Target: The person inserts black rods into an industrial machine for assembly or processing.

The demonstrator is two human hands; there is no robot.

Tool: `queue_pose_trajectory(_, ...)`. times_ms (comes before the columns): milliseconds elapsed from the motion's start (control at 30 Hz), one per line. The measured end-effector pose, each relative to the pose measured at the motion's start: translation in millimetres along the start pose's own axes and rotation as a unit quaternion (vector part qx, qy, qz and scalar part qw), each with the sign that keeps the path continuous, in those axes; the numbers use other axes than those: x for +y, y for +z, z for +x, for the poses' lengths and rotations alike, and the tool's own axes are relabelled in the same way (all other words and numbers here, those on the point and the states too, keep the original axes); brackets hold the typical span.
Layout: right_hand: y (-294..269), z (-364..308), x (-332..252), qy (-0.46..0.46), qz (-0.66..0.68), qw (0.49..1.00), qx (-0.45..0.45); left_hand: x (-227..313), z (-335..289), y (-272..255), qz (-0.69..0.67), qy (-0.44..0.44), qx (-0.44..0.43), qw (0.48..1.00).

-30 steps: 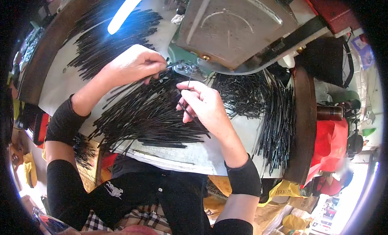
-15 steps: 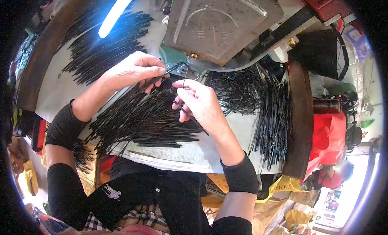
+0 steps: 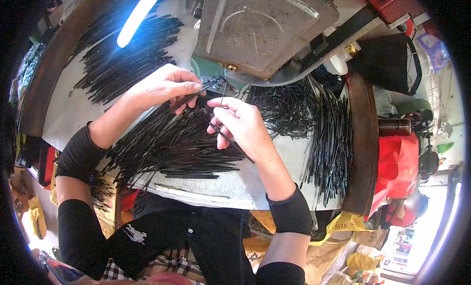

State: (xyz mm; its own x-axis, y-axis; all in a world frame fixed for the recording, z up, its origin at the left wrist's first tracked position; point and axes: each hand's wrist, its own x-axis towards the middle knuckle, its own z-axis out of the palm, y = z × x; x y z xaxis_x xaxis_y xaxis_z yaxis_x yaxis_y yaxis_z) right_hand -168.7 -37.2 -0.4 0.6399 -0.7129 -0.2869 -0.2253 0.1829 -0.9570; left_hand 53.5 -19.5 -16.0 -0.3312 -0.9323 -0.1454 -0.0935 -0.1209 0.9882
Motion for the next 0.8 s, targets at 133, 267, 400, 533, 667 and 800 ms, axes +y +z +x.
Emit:
queue_pose_trajectory(133, 1.1, 1.0, -0.2, 0.013, -0.003, 1.000, 0.006, 6.4, -2.2, -0.2, 0.011, -0.007, -0.012, 1.000)
queue_pose_trajectory(267, 1.1, 0.2, -1.3, 0.007, -0.001, 1.000, 0.003, 9.6, -4.0, 1.8, 0.022, -0.004, -0.012, 1.000)
queue_pose_trajectory(400, 0.8, 0.0, -3.0, 0.004, 0.013, 1.000, 0.003, 14.4, -4.3, 2.4, 0.009, 0.011, -0.002, 1.000)
queue_pose_trajectory(533, 1.0, 1.6, -2.6, 0.001, -0.002, 1.000, 0.009, 9.1, -1.9, 0.8, 0.006, 0.001, 0.002, 1.000)
queue_pose_trajectory(667, 0.4, 0.8, -2.5, 0.005, 0.005, 1.000, 0.008, 7.7, -1.3, 0.3, 0.013, -0.002, 0.007, 1.000)
queue_pose_trajectory(800, -1.1, 2.3, -1.4, 0.005, 0.032, 0.999, -0.009, 16.7, -3.3, -3.0, 0.048, -0.024, -0.003, 0.999)
